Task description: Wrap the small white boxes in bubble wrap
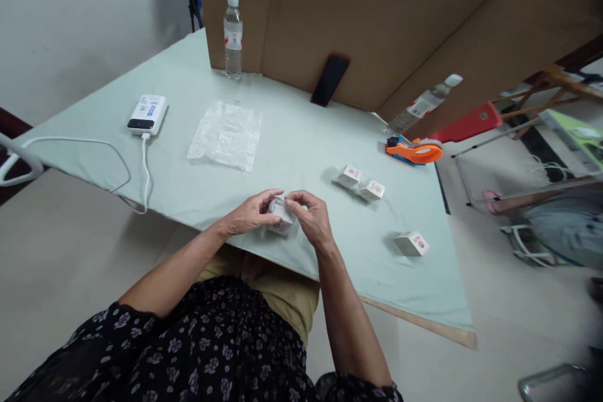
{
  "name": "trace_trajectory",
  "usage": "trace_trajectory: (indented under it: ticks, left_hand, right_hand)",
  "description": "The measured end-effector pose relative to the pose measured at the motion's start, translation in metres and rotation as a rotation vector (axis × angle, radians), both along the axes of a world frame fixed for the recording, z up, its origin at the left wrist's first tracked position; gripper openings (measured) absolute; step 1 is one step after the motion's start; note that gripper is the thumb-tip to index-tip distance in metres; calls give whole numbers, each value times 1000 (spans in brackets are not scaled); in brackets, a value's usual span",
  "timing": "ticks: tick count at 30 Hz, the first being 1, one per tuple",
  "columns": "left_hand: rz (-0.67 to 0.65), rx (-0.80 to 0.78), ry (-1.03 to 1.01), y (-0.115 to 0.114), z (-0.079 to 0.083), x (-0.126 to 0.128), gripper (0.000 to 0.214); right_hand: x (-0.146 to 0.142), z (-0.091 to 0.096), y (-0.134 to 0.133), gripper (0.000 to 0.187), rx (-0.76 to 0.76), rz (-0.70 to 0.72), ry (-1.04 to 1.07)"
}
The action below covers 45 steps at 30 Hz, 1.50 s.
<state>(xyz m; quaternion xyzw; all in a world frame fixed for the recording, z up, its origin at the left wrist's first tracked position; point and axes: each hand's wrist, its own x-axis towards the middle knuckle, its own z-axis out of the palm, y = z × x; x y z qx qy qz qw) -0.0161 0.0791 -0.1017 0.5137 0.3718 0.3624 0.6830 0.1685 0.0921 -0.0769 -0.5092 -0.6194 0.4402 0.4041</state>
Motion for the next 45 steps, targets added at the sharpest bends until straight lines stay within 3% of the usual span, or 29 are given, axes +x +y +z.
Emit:
trace_trajectory:
  ticks: [8,14,21,26,30,36,40,45]
  left_hand:
    - [56,70,24,-2,-8,4,60]
    - [66,93,50,-4,-5,6,57]
    - [179,229,217,-6,-9,7,52]
    - [180,211,255,-5,-8,5,52]
    - [104,176,187,-5,-6,-1,63]
    - [130,154,177,-4,-5,0,61]
    - [153,147,170,-2,-6,2,60]
    - [169,127,180,-1,-6,1,59]
  right_hand:
    - [4,-1,-27,15,274,13,-390]
    - [7,-1,-27,16,294,57,-397]
    - [6,-5,-33,21,342,49,-414]
    - [11,-7,-33,28,362,136,-468]
    - [13,-11,-27,23,369,136,-477]
    - [12,-12,-20,23,374,155,-501]
    - [8,-6,-28,27,424,100,-486]
    - [21,-5,-52,29,444,-137,-385]
